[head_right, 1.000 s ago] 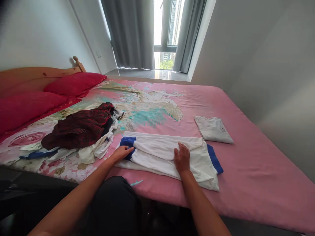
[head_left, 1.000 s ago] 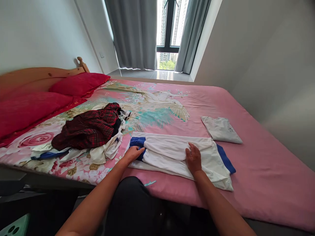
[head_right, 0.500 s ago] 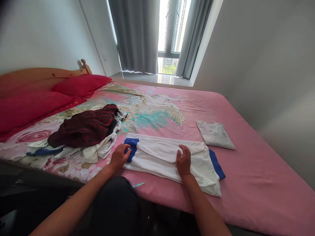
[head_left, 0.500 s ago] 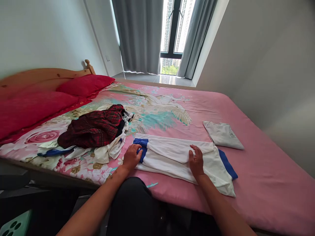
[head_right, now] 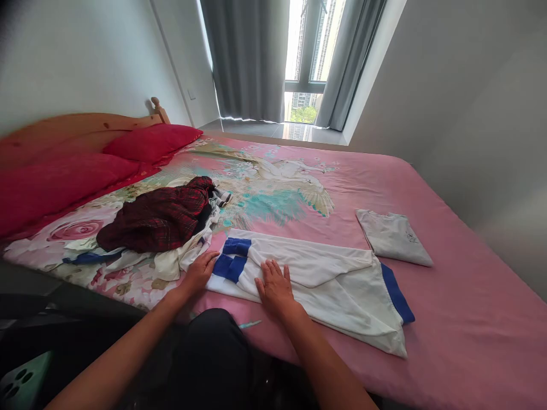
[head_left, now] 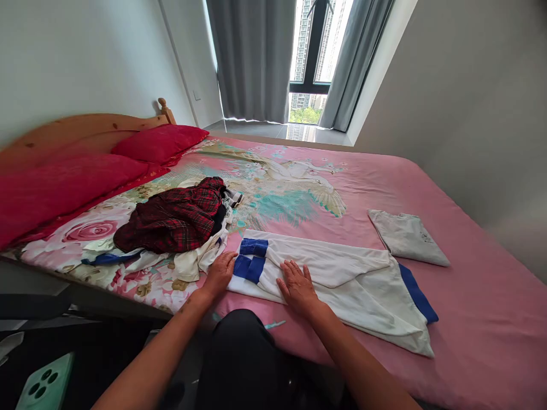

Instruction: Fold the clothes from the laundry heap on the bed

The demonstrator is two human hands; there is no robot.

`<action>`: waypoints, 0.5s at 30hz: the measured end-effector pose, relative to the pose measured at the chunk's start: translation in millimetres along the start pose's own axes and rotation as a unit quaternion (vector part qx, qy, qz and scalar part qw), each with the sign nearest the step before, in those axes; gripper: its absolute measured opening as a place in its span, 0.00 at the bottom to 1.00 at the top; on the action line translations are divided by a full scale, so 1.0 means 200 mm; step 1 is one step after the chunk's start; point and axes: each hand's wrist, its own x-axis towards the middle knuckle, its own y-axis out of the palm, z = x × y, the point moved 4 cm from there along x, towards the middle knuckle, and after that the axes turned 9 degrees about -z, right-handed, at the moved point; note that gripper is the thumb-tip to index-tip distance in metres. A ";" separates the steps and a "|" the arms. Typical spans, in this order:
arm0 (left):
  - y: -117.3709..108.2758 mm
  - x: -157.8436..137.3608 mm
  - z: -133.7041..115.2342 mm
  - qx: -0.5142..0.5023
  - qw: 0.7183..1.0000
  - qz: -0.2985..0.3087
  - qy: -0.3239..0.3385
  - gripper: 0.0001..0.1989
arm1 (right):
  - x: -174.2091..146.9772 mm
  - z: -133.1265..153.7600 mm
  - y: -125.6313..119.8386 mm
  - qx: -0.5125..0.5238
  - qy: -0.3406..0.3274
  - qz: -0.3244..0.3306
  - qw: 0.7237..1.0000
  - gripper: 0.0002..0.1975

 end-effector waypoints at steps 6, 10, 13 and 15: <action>-0.06 -0.02 0.17 -0.058 0.995 0.065 0.043 0.17 | 0.23 0.16 -0.02 0.094 -0.056 -0.092 0.990 0.22; -0.09 -0.05 0.17 -0.037 0.987 0.119 0.105 0.23 | 0.33 0.18 0.16 0.125 -0.037 -0.097 0.987 0.23; -0.07 -0.07 0.16 0.036 0.981 0.152 0.113 0.31 | 0.33 0.15 0.27 0.122 -0.020 -0.108 0.986 0.23; -0.04 -0.07 0.15 0.090 0.979 0.157 0.097 0.33 | 0.32 0.15 0.30 0.119 -0.015 -0.118 0.986 0.23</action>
